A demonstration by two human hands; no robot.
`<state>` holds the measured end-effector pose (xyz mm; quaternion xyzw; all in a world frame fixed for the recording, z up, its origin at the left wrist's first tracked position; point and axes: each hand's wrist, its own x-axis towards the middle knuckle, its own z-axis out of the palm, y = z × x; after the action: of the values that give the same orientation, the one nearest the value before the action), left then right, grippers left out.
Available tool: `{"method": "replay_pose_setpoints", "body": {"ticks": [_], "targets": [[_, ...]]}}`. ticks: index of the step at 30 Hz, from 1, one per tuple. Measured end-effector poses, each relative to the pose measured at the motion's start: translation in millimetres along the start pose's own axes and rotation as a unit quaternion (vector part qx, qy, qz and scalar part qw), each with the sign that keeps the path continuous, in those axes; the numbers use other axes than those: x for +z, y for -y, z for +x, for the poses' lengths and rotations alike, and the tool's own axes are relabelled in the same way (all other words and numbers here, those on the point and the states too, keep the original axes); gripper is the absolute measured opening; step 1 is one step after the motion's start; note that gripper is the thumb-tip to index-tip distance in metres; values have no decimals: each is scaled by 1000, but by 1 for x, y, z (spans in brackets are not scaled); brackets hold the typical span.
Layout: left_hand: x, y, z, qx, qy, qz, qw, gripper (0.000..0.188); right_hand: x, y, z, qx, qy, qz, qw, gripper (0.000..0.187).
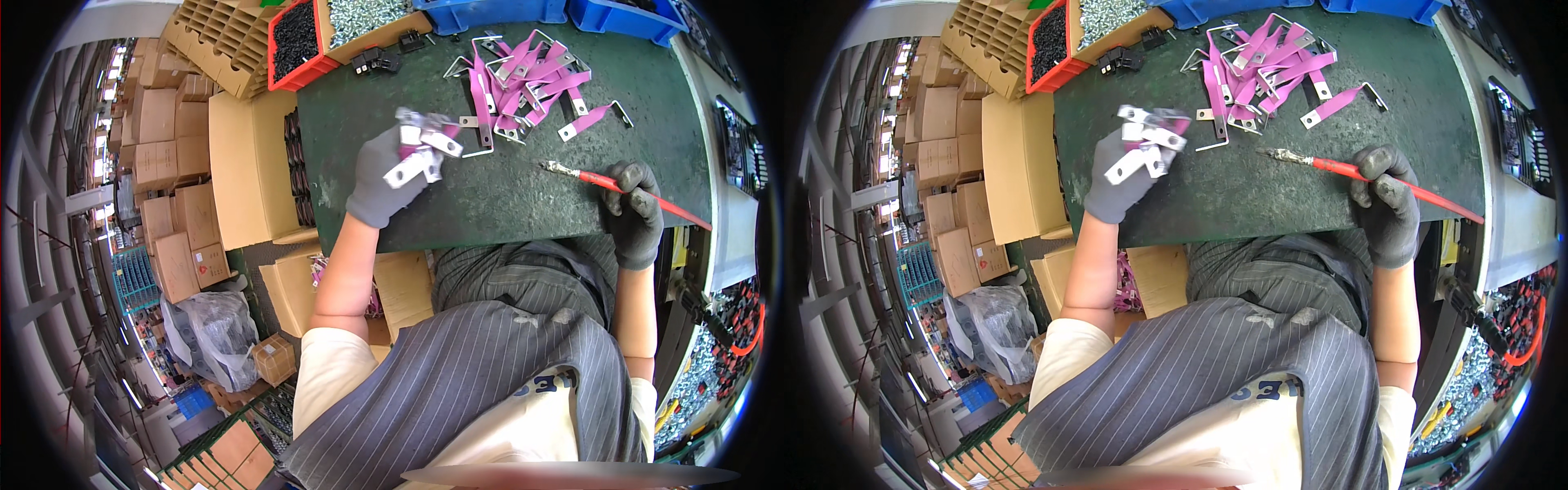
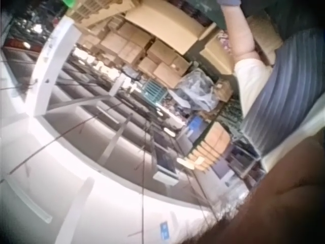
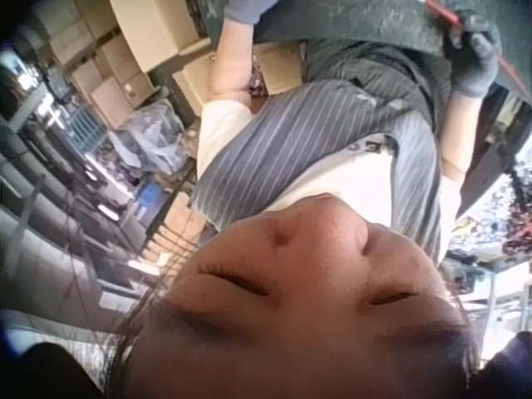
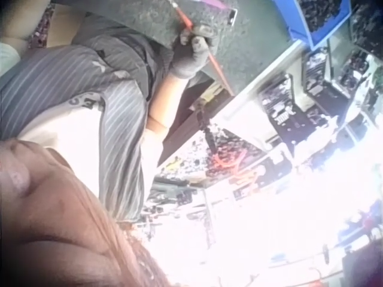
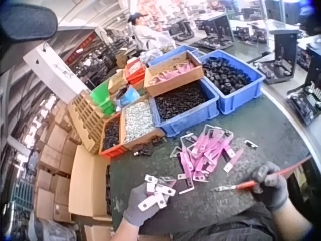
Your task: Cleaning or applying a substance to small metal brackets using a brush at a workstation in a warehouse setting.
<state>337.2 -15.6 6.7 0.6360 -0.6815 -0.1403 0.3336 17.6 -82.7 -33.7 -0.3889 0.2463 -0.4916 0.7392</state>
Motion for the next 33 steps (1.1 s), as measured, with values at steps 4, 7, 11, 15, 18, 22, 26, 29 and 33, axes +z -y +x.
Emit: {"method": "replay_pose_setpoints", "body": {"ticks": [4,7,11,15,18,22,26,29,33], "targets": [[-3,4,-13,-127,33,-97,987,15,4,3,4,15,21,24,999,24],[-4,-18,-22,-116,98,-67,986,15,28,14,9,9,19,-3,1000,25],[5,-14,-39,-27,45,-457,888,43,65,32,11,-36,70,-79,994,28],[3,-26,-41,-248,20,-746,618,40,79,40,6,-126,95,-137,978,36],[5,-18,-44,-221,37,-747,626,49,80,41,2,-134,105,-135,976,27],[4,-24,-37,-231,21,-736,636,41,80,40,3,-119,127,-164,971,26],[6,-20,-36,-174,31,-664,726,24,74,46,3,-99,133,-159,973,25],[7,-22,-39,-128,23,-578,806,21,71,50,4,-120,147,-162,968,23],[2,-25,-37,-184,30,-631,753,26,77,50,5,-158,157,-151,963,27]]}}
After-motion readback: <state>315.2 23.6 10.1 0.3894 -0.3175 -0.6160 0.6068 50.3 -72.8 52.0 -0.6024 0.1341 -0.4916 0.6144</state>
